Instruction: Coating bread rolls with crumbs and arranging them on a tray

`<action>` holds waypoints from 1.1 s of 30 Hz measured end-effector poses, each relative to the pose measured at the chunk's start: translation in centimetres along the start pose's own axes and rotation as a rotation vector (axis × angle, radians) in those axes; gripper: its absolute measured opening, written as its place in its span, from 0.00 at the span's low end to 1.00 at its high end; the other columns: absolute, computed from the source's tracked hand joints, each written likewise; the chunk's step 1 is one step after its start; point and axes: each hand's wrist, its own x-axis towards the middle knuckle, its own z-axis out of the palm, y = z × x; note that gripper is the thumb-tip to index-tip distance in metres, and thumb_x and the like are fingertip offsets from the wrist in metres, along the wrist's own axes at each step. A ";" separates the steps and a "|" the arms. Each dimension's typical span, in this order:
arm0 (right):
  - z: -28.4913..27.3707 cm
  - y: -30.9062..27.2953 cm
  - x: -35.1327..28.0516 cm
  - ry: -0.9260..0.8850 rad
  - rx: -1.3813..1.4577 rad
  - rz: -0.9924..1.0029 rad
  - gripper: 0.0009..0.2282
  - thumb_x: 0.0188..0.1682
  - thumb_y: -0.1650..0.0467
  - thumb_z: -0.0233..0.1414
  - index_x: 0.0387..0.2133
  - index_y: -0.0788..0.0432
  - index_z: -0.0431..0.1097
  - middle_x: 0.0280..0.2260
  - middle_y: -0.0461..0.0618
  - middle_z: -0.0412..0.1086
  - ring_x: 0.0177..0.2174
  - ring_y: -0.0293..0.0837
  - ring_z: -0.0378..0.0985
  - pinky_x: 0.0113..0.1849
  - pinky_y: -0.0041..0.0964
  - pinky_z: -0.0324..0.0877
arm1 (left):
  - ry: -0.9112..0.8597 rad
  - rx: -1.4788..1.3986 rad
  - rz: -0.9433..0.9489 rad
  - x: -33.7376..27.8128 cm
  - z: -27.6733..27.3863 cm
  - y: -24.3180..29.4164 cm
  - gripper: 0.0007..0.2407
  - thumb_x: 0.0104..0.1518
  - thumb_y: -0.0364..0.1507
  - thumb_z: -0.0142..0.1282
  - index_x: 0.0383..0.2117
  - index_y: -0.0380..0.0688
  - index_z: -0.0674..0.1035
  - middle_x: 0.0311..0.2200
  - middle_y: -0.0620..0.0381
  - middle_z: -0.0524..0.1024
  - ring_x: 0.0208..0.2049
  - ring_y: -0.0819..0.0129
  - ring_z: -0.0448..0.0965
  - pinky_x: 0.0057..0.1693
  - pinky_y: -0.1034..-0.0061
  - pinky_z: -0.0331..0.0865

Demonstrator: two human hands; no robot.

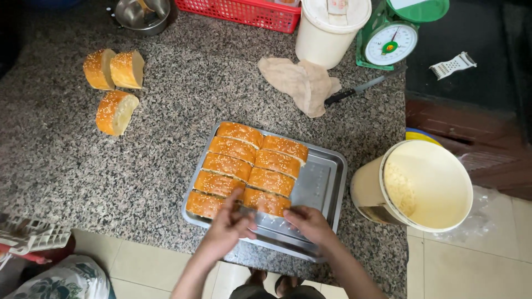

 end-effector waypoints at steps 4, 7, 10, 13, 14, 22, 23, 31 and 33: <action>-2.6 -2.2 -1.7 -0.003 -0.437 -0.084 0.21 0.48 0.55 0.53 0.52 0.48 0.75 0.49 0.44 0.80 0.44 0.42 0.84 0.51 0.41 0.77 | 0.054 -0.015 0.456 0.4 -6.5 1.7 0.28 0.57 0.18 0.49 0.66 0.47 0.61 0.28 0.51 0.80 0.25 0.64 0.81 0.35 0.72 0.82; -3.9 -4.8 -2.0 0.125 -0.429 -0.135 0.18 0.43 0.56 0.57 0.43 0.47 0.82 0.40 0.40 0.85 0.41 0.36 0.85 0.46 0.32 0.75 | 0.408 -0.003 0.457 2.4 -13.3 3.7 0.24 0.62 0.25 0.49 0.67 0.44 0.62 0.19 0.49 0.80 0.28 0.65 0.82 0.50 0.67 0.75; -3.2 -8.1 -1.1 0.238 -0.231 -0.294 0.14 0.46 0.61 0.58 0.41 0.50 0.83 0.37 0.40 0.83 0.40 0.32 0.78 0.46 0.29 0.70 | 0.744 -0.280 0.474 7.8 -21.4 3.3 0.19 0.62 0.31 0.54 0.59 0.46 0.68 0.32 0.53 0.76 0.23 0.68 0.77 0.36 0.70 0.76; -1.1 -12.1 -0.9 0.189 0.186 -0.481 0.10 0.53 0.69 0.55 0.41 0.62 0.79 0.31 0.51 0.80 0.27 0.37 0.74 0.34 0.29 0.67 | 0.988 -0.435 0.344 13.2 -28.6 1.8 0.13 0.56 0.37 0.61 0.43 0.61 0.70 0.26 0.65 0.74 0.17 0.78 0.72 0.24 0.83 0.64; -0.3 -13.9 -1.4 0.164 0.199 -0.501 0.10 0.54 0.68 0.53 0.41 0.63 0.77 0.32 0.52 0.79 0.29 0.40 0.74 0.33 0.33 0.67 | 1.044 -0.525 0.246 14.5 -30.2 1.5 0.11 0.58 0.40 0.60 0.35 0.55 0.71 0.20 0.60 0.71 0.14 0.74 0.68 0.21 0.77 0.60; 3.9 -18.5 -2.0 0.108 0.203 -0.495 0.11 0.54 0.71 0.52 0.42 0.67 0.77 0.34 0.56 0.78 0.33 0.45 0.76 0.38 0.39 0.72 | 1.052 -0.769 -0.024 21.5 -32.9 4.1 0.35 0.45 0.59 0.56 0.51 0.47 0.64 0.44 0.52 0.74 0.34 0.61 0.74 0.50 0.47 0.76; 4.0 -18.7 -2.3 0.132 0.212 -0.453 0.12 0.54 0.70 0.51 0.45 0.67 0.77 0.35 0.57 0.78 0.34 0.47 0.76 0.41 0.42 0.72 | 1.100 -0.771 0.022 22.5 -33.2 4.6 0.36 0.46 0.56 0.60 0.54 0.44 0.66 0.48 0.51 0.75 0.41 0.62 0.78 0.52 0.61 0.76; 3.9 -18.2 -1.6 0.241 0.226 -0.390 0.11 0.55 0.72 0.50 0.44 0.67 0.77 0.35 0.61 0.79 0.36 0.50 0.78 0.40 0.42 0.69 | 1.161 -0.898 0.178 18.3 -28.5 12.0 0.31 0.50 0.30 0.70 0.56 0.44 0.60 0.59 0.43 0.69 0.58 0.58 0.75 0.68 0.68 0.69; 3.8 -17.7 -0.9 0.196 0.239 -0.438 0.12 0.54 0.71 0.51 0.44 0.68 0.77 0.34 0.61 0.79 0.33 0.50 0.77 0.38 0.41 0.69 | 1.125 -0.754 0.235 16.9 -27.1 13.1 0.28 0.52 0.32 0.70 0.52 0.49 0.59 0.58 0.45 0.66 0.58 0.57 0.71 0.71 0.65 0.62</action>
